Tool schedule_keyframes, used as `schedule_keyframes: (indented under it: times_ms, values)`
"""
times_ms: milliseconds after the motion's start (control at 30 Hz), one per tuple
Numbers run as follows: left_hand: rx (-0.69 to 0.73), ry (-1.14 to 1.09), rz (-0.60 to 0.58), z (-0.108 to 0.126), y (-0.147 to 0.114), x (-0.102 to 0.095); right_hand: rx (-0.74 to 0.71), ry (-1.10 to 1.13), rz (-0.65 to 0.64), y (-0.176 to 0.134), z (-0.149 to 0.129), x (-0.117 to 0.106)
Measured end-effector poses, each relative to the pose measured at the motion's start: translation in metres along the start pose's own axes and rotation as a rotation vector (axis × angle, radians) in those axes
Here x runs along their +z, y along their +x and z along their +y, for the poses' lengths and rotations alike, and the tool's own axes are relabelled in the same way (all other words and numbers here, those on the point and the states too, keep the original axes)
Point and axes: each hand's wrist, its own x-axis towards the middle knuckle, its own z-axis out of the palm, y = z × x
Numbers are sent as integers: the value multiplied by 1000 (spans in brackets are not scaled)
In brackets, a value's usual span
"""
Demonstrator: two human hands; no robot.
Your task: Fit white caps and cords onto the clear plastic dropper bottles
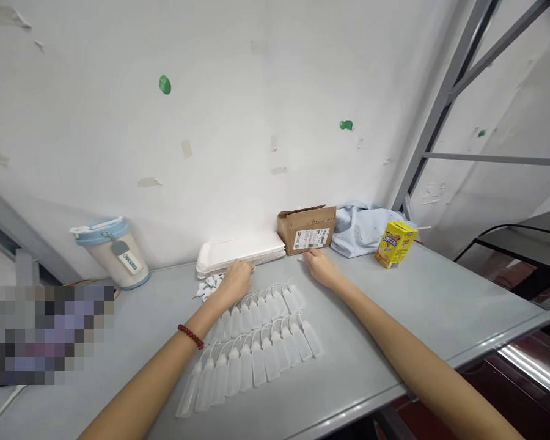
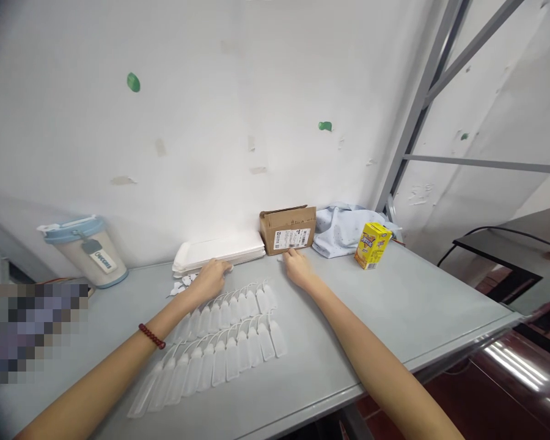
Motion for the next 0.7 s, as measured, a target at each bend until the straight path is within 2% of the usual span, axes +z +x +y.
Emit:
schedule_keyframes:
  times_ms: [100,233,400,533,700]
  values:
    - [-9,-35,79,0,-10,-8,9,-26,-27,-1,-4,2]
    - [-20,-94,177,-3,-40,-18,51,-67,-45,-3,-13,3]
    - [-80,-258,342,-15,-75,-14,43,-117,-70,1,-27,-5]
    - [-137,-292,388,-18,-79,-8,45,-129,-60,5,-40,-7]
    - [-140,-319,459,-7,-78,-10,67,-91,-42,0,-45,-10]
